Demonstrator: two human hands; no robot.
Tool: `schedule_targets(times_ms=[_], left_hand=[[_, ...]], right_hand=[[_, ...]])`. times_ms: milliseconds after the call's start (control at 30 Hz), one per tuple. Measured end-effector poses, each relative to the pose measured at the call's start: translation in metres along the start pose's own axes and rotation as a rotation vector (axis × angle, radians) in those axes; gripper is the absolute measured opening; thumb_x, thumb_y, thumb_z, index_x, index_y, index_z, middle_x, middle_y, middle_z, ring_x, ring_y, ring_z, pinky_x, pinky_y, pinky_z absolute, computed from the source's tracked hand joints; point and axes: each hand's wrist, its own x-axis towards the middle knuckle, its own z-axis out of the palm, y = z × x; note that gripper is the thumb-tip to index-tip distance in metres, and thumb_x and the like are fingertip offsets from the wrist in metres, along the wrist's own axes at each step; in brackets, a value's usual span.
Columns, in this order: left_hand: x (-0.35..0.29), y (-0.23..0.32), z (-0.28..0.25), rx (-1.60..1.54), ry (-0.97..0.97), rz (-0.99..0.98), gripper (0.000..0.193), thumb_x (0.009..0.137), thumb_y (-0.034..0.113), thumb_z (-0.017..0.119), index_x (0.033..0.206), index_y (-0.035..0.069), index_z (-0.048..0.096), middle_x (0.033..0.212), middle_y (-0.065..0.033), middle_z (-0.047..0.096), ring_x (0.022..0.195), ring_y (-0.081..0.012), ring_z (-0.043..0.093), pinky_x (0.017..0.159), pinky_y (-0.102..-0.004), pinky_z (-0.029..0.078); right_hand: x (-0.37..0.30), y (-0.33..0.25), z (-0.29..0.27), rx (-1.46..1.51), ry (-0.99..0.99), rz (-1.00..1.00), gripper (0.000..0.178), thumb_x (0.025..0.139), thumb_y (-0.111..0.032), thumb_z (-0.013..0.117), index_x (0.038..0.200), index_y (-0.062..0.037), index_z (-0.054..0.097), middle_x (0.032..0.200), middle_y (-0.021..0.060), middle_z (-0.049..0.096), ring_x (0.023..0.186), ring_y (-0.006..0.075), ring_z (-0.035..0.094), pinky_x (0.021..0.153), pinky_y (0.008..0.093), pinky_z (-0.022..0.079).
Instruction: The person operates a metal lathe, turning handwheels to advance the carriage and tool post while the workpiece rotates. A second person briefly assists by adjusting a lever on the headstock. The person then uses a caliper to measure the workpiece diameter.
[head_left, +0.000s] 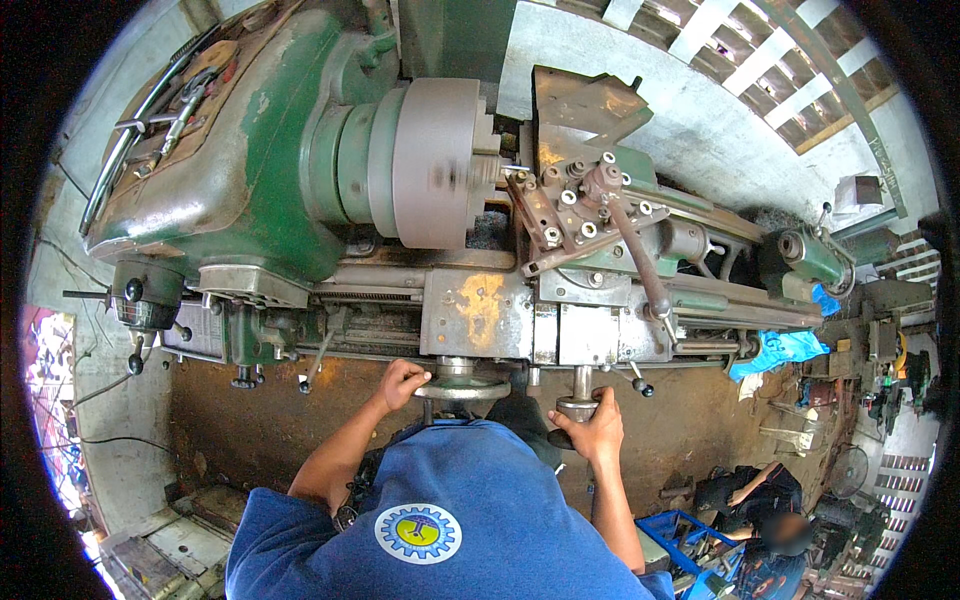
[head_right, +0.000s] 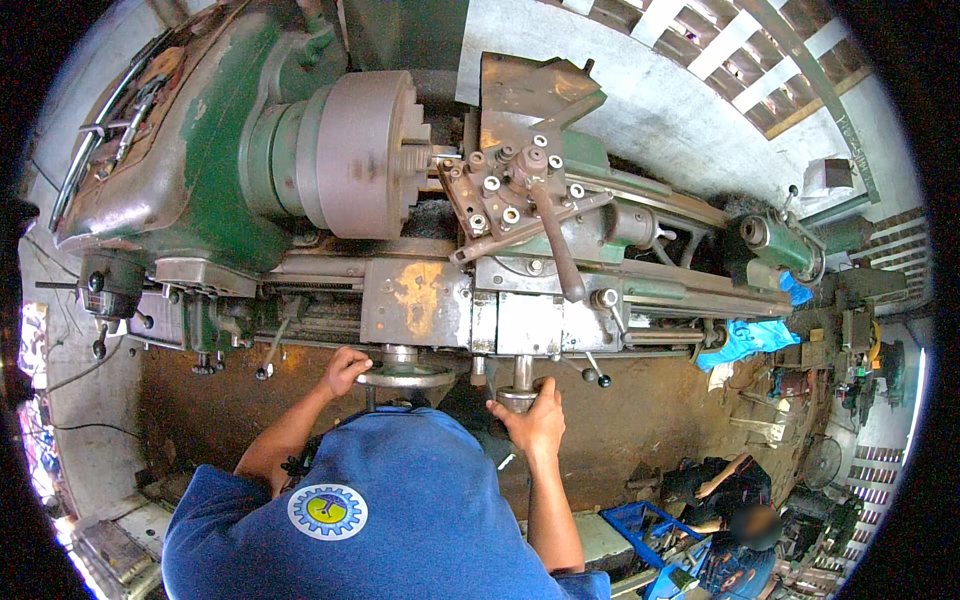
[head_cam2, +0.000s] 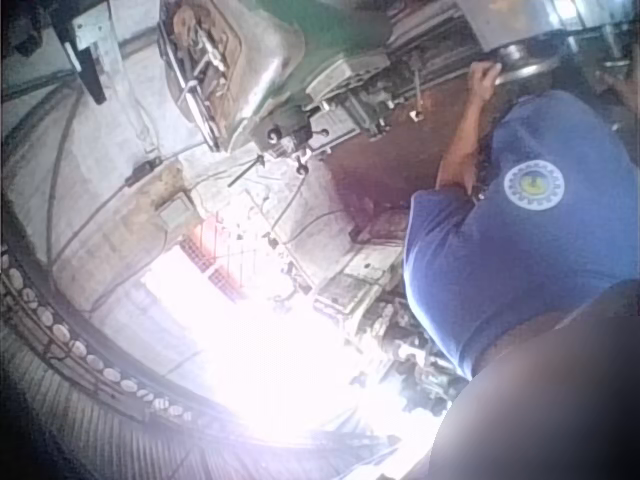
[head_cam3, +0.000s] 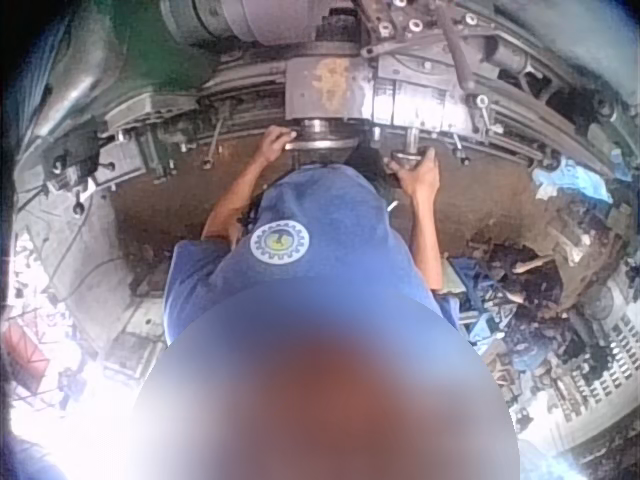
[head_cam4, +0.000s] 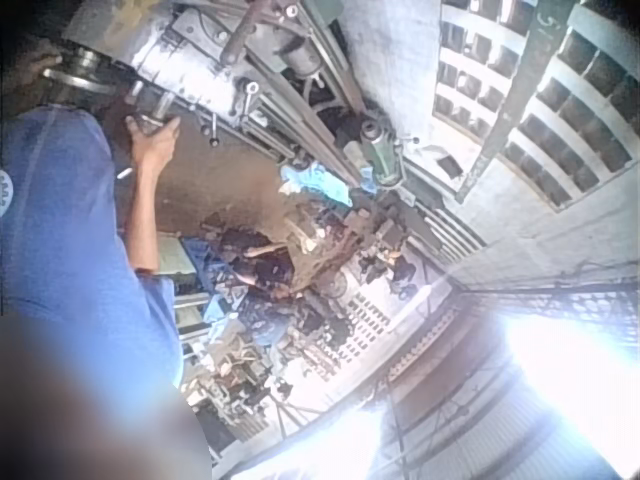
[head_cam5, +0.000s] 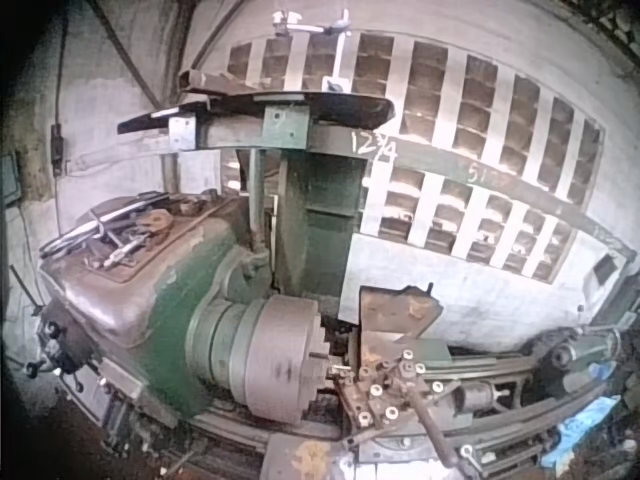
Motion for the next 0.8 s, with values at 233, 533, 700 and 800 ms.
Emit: schedule_targets(times_ms=[233, 533, 700, 800], left_hand=[[0.0, -0.004, -0.001, 0.027, -0.032, -0.039, 0.047, 0.094, 0.033, 0.061, 0.066, -0.001, 0.044, 0.06, -0.0136, 0.033, 0.055, -0.0234, 0.041, 0.057, -0.0416, 0.032], [-0.004, -0.001, 0.01, -0.027, 0.208, 0.12, 0.05, 0.093, 0.032, 0.063, 0.066, -0.003, 0.04, 0.06, -0.0145, 0.026, 0.051, -0.0222, 0.035, 0.054, -0.0418, 0.028], [-0.002, -0.004, 0.009, -0.046, 0.15, 0.074, 0.05, 0.094, 0.032, 0.062, 0.066, -0.002, 0.037, 0.061, -0.0112, 0.025, 0.053, -0.0204, 0.031, 0.054, -0.0406, 0.027], [-0.002, -0.006, 0.009, -0.068, 0.158, 0.073, 0.05, 0.094, 0.031, 0.062, 0.066, -0.001, 0.036, 0.061, -0.0101, 0.024, 0.053, -0.02, 0.03, 0.053, -0.0404, 0.027]], right_hand=[[-0.001, -0.001, -0.001, 0.007, -0.002, -0.001, 0.086, 0.062, -0.05, 0.095, 0.119, 0.0023, 0.056, 0.113, 0.0271, 0.068, 0.107, 0.0409, 0.069, 0.092, 0.0496, 0.055], [-0.001, -0.002, -0.002, 0.014, 0.004, -0.004, 0.086, 0.062, -0.05, 0.095, 0.118, 0.002, 0.056, 0.112, 0.0273, 0.069, 0.107, 0.0422, 0.069, 0.091, 0.0502, 0.054], [-0.002, -0.001, -0.001, 0.016, 0.009, -0.01, 0.085, 0.062, -0.05, 0.095, 0.118, 0.0017, 0.057, 0.112, 0.0275, 0.069, 0.106, 0.042, 0.069, 0.091, 0.0501, 0.054], [-0.001, -0.001, -0.001, 0.01, 0.007, -0.001, 0.086, 0.062, -0.051, 0.095, 0.118, 0.0016, 0.057, 0.113, 0.0274, 0.069, 0.106, 0.042, 0.069, 0.091, 0.05, 0.054]])
